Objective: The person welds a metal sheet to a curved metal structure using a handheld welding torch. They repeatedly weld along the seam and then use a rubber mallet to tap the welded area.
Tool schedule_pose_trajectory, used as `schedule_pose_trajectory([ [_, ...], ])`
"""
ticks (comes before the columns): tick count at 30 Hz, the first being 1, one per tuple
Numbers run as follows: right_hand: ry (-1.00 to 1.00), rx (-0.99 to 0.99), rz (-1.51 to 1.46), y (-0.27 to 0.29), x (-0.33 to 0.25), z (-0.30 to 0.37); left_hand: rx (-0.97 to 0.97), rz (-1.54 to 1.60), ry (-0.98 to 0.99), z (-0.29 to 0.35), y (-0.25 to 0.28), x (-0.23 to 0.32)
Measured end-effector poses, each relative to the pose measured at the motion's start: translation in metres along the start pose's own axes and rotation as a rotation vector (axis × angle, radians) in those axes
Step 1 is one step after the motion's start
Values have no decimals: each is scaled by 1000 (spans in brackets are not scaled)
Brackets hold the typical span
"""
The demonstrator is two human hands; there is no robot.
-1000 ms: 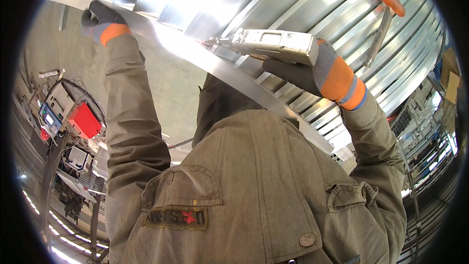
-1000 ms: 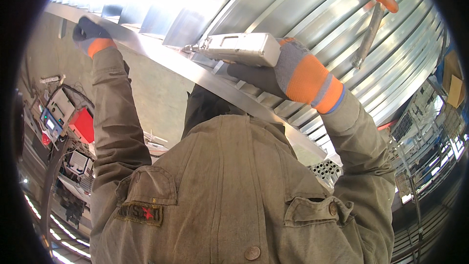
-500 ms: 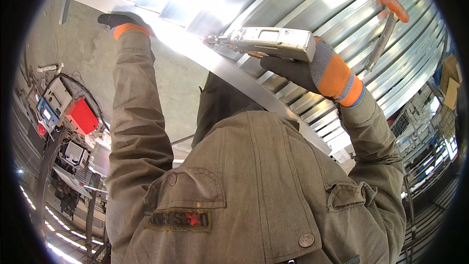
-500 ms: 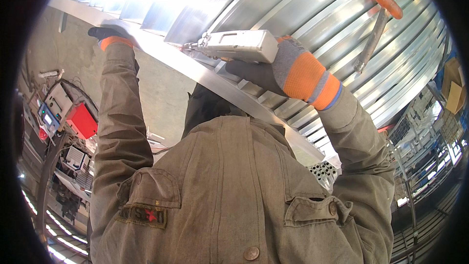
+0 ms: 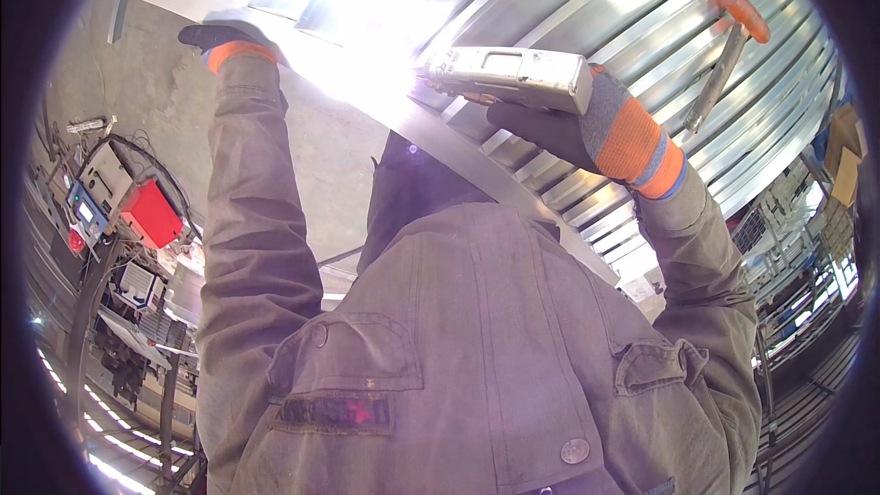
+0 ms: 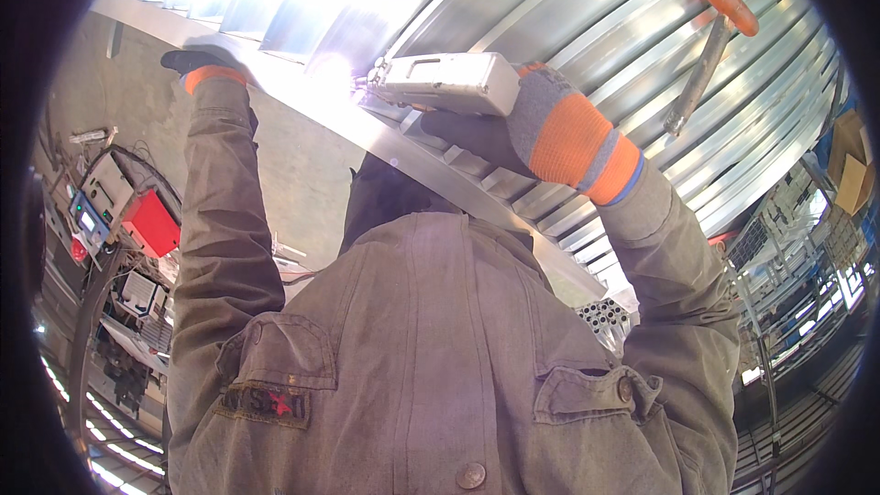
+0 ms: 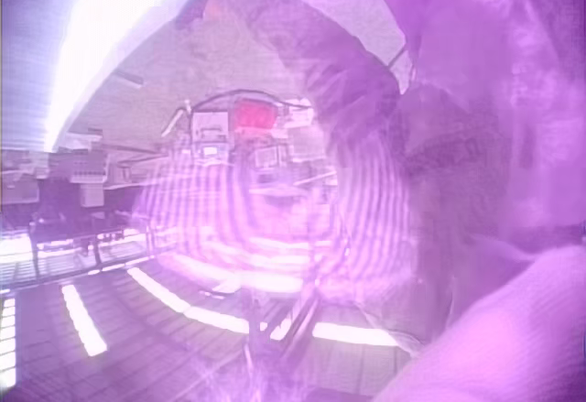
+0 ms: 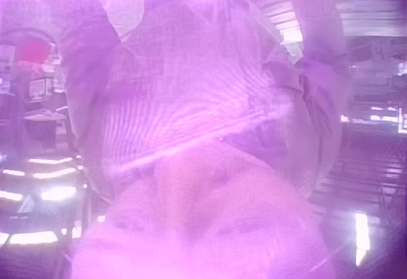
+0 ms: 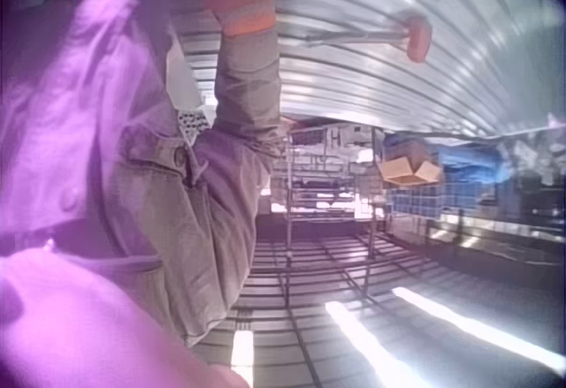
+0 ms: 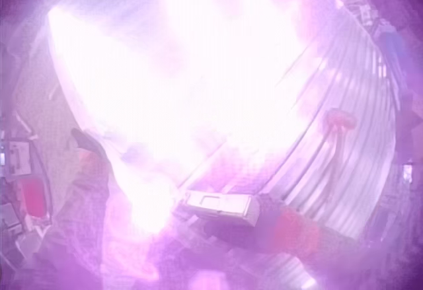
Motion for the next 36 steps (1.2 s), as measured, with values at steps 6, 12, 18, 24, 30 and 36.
schedule_pose_trajectory([
  [6,-94,-31,95,2,-5,3,-38,-57,128,-25,-22,-1],
  [12,-149,-34,130,4,-14,5,-17,20,14,12,14,8],
  [18,-74,9,164,3,-16,3,-7,32,25,33,36,6],
  [24,-49,10,209,3,-17,4,-20,65,35,28,30,6],
  [30,-16,29,287,4,-20,3,17,25,29,40,45,3],
  [36,-37,31,284,6,-17,2,-98,-3,4,18,18,9],
])
Point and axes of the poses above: each hand's wrist, its own z-axis away from the middle knuckle, its own y-axis out of the back of the hand, x = y × z, the point moved 10 cm from there along -z, towards the middle knuckle, and after that the axes turned 13 degrees about -y, right-handed, at the moved point
